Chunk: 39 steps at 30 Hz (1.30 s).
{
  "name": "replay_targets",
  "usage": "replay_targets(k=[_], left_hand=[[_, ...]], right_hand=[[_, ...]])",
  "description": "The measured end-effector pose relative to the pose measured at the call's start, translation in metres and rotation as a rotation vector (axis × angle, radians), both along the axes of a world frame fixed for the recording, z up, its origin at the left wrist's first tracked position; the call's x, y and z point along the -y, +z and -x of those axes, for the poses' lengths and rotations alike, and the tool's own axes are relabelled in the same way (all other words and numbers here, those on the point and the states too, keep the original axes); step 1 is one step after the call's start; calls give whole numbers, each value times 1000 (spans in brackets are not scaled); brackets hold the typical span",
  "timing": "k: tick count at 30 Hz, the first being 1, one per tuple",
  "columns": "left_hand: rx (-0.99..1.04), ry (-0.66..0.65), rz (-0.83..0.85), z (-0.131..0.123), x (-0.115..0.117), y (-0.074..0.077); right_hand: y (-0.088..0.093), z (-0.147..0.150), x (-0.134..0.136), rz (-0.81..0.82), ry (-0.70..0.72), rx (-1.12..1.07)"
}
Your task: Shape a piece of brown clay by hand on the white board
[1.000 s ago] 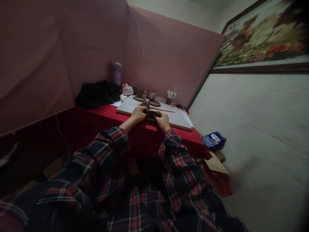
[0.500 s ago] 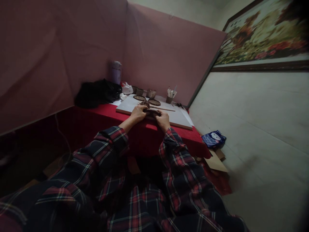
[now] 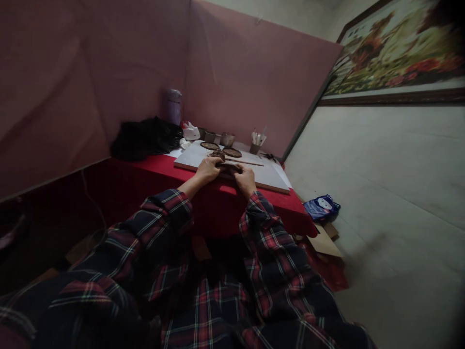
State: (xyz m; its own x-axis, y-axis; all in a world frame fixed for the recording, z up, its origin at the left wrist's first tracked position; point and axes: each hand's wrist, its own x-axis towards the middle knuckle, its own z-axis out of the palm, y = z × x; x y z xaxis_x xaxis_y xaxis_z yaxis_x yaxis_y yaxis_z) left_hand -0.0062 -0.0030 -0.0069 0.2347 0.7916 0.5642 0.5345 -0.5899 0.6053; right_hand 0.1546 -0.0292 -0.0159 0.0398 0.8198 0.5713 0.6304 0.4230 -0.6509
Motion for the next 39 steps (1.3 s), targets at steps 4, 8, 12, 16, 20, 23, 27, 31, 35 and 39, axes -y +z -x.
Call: replay_targets(k=[4, 8, 12, 16, 20, 23, 27, 31, 35, 39], left_hand=[[-25, 2, -21, 1, -2, -2], [-19, -11, -29, 1, -4, -3], [0, -17, -23, 0, -4, -3], [2, -21, -24, 0, -3, -3], [12, -14, -43, -1, -4, -4], [9, -7, -46, -1, -5, -5], [10, -7, -38, -1, -5, -5], [26, -17, -27, 0, -3, -3], [42, -45, 13, 1, -1, -1], [73, -61, 25, 1, -3, -1]], right_hand=[[-1, 0, -1, 12, 7, -16], [0, 1, 0, 11, 1, -12], [0, 1, 0, -2, 0, 3], [-1, 0, -1, -10, 6, 6], [0, 0, 2, -15, 3, 22], [2, 2, 7, -11, -14, 48], [4, 3, 11, -10, -33, 64], [3, 3, 9, -12, -38, 68], [2, 2, 5, 12, -17, 42], [-1, 0, -2, 35, 44, -20]])
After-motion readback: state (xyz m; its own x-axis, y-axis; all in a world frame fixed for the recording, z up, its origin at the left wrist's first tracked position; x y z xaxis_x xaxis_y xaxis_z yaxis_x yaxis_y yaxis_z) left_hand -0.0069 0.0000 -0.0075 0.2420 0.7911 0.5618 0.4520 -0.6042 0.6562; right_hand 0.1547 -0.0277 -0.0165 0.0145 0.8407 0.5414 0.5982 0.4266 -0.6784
